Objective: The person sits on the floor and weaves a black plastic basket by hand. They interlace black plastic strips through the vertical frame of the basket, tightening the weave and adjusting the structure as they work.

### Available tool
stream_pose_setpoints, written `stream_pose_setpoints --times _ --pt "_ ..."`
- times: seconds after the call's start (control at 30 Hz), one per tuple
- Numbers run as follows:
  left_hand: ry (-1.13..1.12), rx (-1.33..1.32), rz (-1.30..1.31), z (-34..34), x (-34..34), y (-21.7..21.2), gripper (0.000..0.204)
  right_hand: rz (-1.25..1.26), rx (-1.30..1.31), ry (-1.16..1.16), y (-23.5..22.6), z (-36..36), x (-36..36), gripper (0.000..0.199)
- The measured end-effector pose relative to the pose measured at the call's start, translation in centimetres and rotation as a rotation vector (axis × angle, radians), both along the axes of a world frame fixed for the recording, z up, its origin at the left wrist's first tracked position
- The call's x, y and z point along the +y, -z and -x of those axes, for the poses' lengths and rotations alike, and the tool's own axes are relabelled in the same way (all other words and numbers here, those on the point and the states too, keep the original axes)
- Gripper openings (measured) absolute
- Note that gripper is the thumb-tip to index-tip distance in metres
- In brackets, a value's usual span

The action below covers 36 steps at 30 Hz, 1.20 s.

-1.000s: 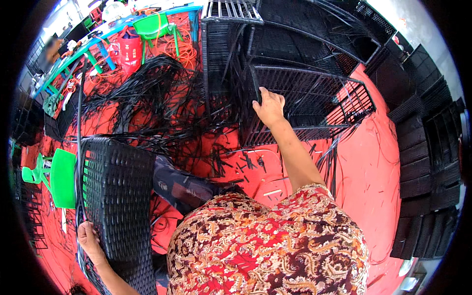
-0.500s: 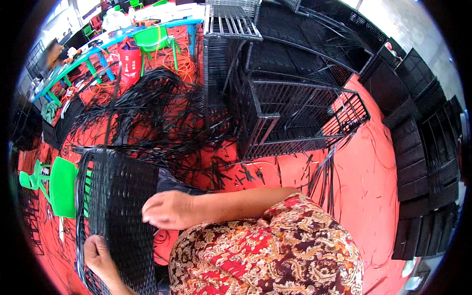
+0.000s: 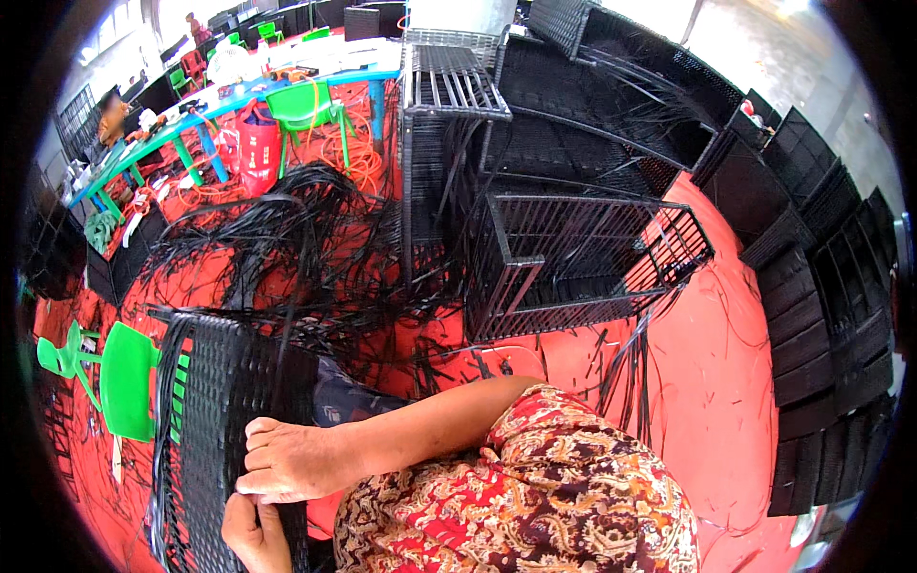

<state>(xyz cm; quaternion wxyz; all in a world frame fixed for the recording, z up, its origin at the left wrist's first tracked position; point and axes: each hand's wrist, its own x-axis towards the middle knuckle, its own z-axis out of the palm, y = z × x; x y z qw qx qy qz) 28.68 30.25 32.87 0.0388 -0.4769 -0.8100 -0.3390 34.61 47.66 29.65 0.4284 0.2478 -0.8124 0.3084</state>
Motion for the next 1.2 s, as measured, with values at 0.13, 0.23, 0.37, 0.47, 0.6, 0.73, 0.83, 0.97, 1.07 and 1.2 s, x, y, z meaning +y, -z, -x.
stream_pose_setpoints --times 0.13,0.23,0.37,0.47,0.6,0.73,0.83,0.97,1.07,1.2 --pt "0.036 -0.064 0.137 -0.1 -0.8 -4.0 0.012 -0.067 -0.024 0.041 -0.6 0.3 2.2 0.013" --pt "-0.028 -0.108 0.148 1.0 -2.7 -4.6 0.013 -0.111 -0.012 0.103 -1.4 0.7 3.5 0.013" --pt "-0.137 -0.350 0.071 2.3 -3.5 -3.9 0.012 -0.129 -0.026 0.143 -1.9 1.0 4.5 0.013" --pt "-0.058 -0.239 0.024 3.6 -3.0 -3.1 0.013 -0.119 -0.039 0.126 -2.5 1.4 3.7 0.012" --pt "0.023 -0.105 -0.035 3.9 -1.5 -3.0 0.010 -0.153 -0.155 0.063 -2.5 2.1 2.5 0.012" --pt "0.096 -0.010 -0.100 5.3 0.2 -3.0 0.014 -0.086 -0.183 0.036 -3.0 2.8 3.2 0.011" --pt "0.066 -0.075 -0.136 7.2 0.3 -1.9 0.013 -0.063 -0.103 0.069 -4.5 1.6 4.4 0.015" --pt "-0.034 -0.284 -0.248 11.4 -0.9 2.0 0.015 -0.107 0.120 0.306 -8.8 -1.0 9.7 0.018" --pt "-0.073 -0.576 -0.308 12.1 -0.5 3.4 0.014 -0.052 0.041 0.329 -9.8 -2.7 12.4 0.015" --pt "-0.126 -0.637 -0.285 11.1 -0.7 2.2 0.014 -0.050 -0.011 0.218 -7.7 -0.7 10.2 0.018"
